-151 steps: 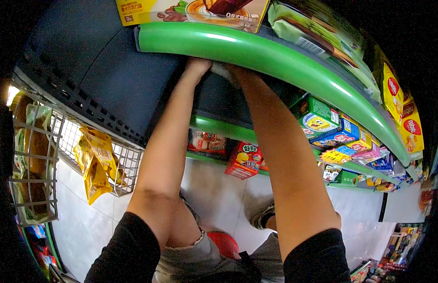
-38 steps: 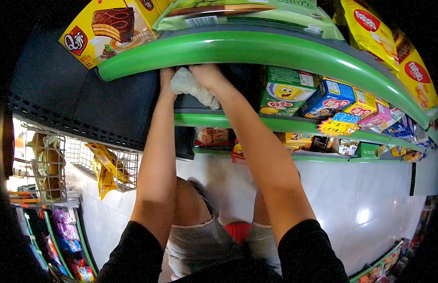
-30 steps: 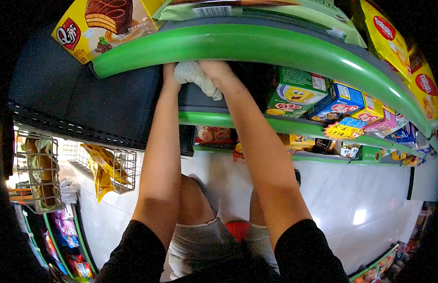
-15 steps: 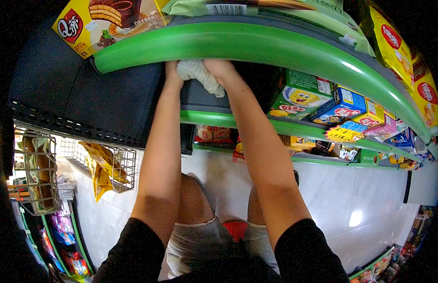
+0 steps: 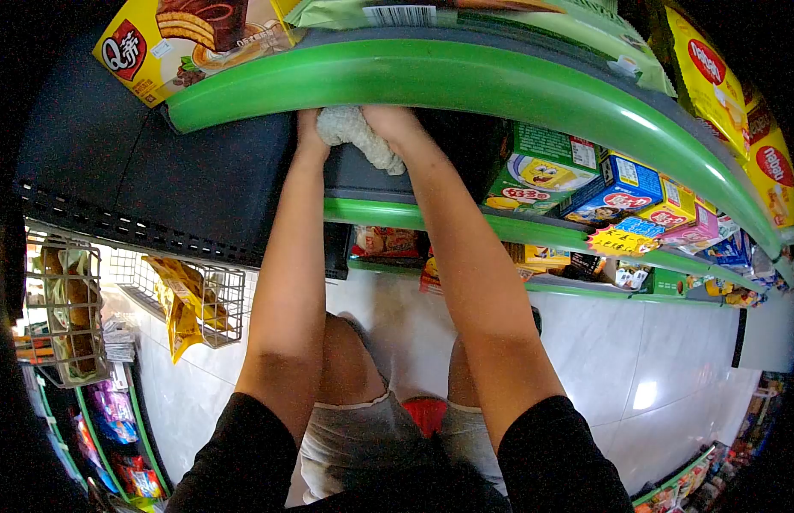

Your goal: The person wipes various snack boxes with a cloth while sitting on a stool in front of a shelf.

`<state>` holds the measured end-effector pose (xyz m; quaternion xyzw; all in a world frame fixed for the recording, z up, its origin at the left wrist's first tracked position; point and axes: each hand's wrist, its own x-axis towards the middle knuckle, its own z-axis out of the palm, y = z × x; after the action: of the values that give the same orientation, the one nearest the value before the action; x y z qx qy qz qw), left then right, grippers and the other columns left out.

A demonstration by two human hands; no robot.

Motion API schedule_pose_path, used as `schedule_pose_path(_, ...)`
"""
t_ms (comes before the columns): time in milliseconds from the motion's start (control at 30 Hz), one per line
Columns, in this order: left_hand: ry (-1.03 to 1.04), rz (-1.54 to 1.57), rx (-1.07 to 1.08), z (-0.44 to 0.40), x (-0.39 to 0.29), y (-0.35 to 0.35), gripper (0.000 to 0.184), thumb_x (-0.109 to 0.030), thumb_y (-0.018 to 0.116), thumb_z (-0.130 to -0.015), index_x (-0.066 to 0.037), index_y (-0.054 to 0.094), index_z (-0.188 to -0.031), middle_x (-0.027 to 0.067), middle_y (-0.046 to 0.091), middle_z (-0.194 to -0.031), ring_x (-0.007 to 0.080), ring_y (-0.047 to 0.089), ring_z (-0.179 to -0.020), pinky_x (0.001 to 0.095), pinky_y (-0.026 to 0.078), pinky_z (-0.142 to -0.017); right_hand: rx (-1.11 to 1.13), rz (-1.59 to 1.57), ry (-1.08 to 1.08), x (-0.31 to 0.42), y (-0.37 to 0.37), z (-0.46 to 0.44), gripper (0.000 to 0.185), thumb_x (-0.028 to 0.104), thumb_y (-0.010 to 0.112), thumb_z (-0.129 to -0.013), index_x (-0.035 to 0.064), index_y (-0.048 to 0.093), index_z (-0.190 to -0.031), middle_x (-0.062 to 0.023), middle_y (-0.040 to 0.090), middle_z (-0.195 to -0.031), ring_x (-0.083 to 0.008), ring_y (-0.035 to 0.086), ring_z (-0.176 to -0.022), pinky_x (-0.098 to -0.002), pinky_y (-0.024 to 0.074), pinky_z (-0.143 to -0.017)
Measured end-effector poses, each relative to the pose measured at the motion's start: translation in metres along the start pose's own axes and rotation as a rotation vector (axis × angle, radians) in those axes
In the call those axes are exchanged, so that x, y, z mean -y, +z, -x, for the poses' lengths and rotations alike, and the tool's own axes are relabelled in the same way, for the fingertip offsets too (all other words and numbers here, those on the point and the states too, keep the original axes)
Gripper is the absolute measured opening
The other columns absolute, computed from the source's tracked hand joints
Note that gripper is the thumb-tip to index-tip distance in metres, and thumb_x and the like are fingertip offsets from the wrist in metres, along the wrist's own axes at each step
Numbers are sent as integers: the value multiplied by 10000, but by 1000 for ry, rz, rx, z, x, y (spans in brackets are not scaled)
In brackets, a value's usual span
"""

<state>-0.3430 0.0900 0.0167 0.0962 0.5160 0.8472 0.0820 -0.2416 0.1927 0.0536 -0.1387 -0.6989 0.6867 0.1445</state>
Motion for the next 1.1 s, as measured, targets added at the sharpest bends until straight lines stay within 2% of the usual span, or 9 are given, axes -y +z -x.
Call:
schedule_pose_path(300, 15, -149, -32, -3, 1, -4, 346, -267, 600, -931, 53, 663, -1044, 161, 684, -1010, 235, 596, -862, 361, 474, -797, 32, -37, -22, -20, -2, -16, 365, 202, 506, -1021, -69, 557, -1260, -159, 606, -1199, -205, 598, -1008, -335, 521, -843)
schedule_pose_path(367, 377, -651, 66, 9, -14, -1, 279, -160, 586, -924, 74, 642, -1065, 218, 678, -1071, 308, 613, -916, 388, 470, -848, -19, -16, -55, -26, -3, -21, 369, 211, 517, -1015, -67, 564, -1253, -159, 611, -1192, -208, 599, -998, -341, 519, -840)
schedule_pose_path(500, 408, -610, -71, 14, -17, -5, 277, -75, 568, -898, 94, 605, -1114, 277, 651, -1121, 397, 614, -1011, 413, 457, -904, -216, 39, -114, -6, -3, -3, 379, 220, 556, -985, -57, 579, -1243, -167, 626, -1175, -220, 605, -969, -355, 508, -830)
schedule_pose_path(633, 450, -878, 110, 57, -56, 2, 370, -34, 552, -879, 108, 522, -1219, 323, 596, -1188, 477, 555, -1133, 459, 435, -962, -374, 145, -238, 26, 1, 36, 371, 194, 578, -951, -51, 590, -1230, -160, 659, -1113, -226, 615, -938, -349, 496, -838)
schedule_pose_path(700, 506, -984, 31, 90, -77, 13, 359, -35, 557, -878, 102, 526, -1209, 328, 586, -1189, 486, 551, -1127, 483, 434, -965, -333, 61, -93, 46, -2, 70, 340, 138, 580, -926, -47, 604, -1210, -137, 685, -1050, -214, 628, -928, -334, 486, -850)
schedule_pose_path(767, 590, -842, 74, 101, -72, 2, 300, -22, 569, -878, 69, 549, -1163, 261, 631, -1092, 420, 620, -1022, 441, 488, -880, -314, 31, -360, 26, -1, 82, 238, 25, 562, -904, -52, 608, -1124, -111, 685, -979, -172, 644, -914, -293, 497, -814)
schedule_pose_path(867, 765, -849, 110, 177, -102, 17, 190, -70, 652, -882, 24, 528, -990, 164, 587, -896, 323, 584, -806, 399, 472, -730, -168, 7, -431, 23, -10, 130, 269, 150, 693, -854, -18, 568, -1024, -130, 660, -893, -229, 646, -836, -357, 510, -758)
schedule_pose_path(1000, 724, -892, 310, 233, -110, 25, 336, -113, 701, -879, -26, 419, -716, 118, 406, -602, 290, 393, -512, 369, 372, -501, 208, 110, -124, 43, -54, 208, 264, 150, 725, -820, 19, 563, -657, 4, 525, -624, -77, 481, -632, -290, 408, -566)
schedule_pose_path(1100, 652, -898, 646, 267, -97, 25, 367, -39, 678, -865, -27, 381, -650, 130, 369, -558, 170, 381, -479, 330, 347, -477, 280, 286, 51, 14, -86, 245, 158, 140, 711, -783, 15, 629, -732, -27, 610, -695, -97, 530, -657, -303, 443, -593)
